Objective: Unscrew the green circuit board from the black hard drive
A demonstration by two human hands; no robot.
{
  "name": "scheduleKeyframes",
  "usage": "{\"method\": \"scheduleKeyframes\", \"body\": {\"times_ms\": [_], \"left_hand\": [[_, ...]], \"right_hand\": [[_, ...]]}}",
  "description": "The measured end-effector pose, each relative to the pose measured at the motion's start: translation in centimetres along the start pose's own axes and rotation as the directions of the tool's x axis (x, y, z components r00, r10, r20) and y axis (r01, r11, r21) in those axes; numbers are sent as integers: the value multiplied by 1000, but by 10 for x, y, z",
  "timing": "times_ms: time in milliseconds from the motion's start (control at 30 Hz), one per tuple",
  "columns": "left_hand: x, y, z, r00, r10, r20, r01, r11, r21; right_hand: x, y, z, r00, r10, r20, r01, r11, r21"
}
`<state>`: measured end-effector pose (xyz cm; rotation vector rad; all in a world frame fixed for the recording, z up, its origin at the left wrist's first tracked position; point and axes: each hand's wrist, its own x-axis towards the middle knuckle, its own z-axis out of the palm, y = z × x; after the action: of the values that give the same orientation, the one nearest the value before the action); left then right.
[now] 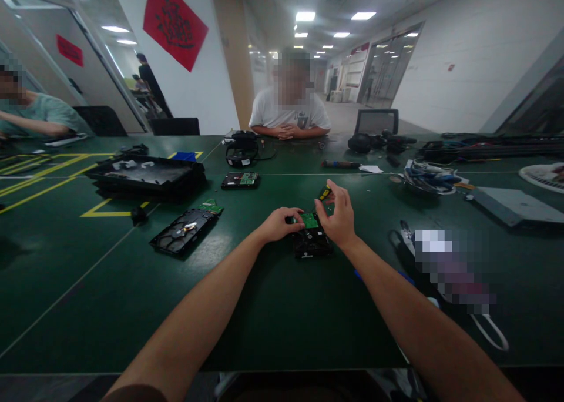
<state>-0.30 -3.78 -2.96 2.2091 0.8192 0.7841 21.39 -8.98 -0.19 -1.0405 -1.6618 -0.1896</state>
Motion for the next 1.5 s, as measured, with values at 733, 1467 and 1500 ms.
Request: {"method": "scheduleKeyframes", "body": {"times_ms": [733, 1467, 1500], "left_hand": [[-1, 2, -1, 1000, -26, 10, 26, 999, 20], [-3, 7, 0, 1000, -28, -7, 28, 999, 39], [-3, 6, 0, 1000, -28, -3, 28, 999, 40]], "right_hand": [[-2, 1, -4, 1000, 26, 4, -26, 1000, 14], [-1, -1, -6, 999, 22, 35, -23, 999, 42], [-1, -1, -6, 999, 20, 35, -21, 999, 47]]}}
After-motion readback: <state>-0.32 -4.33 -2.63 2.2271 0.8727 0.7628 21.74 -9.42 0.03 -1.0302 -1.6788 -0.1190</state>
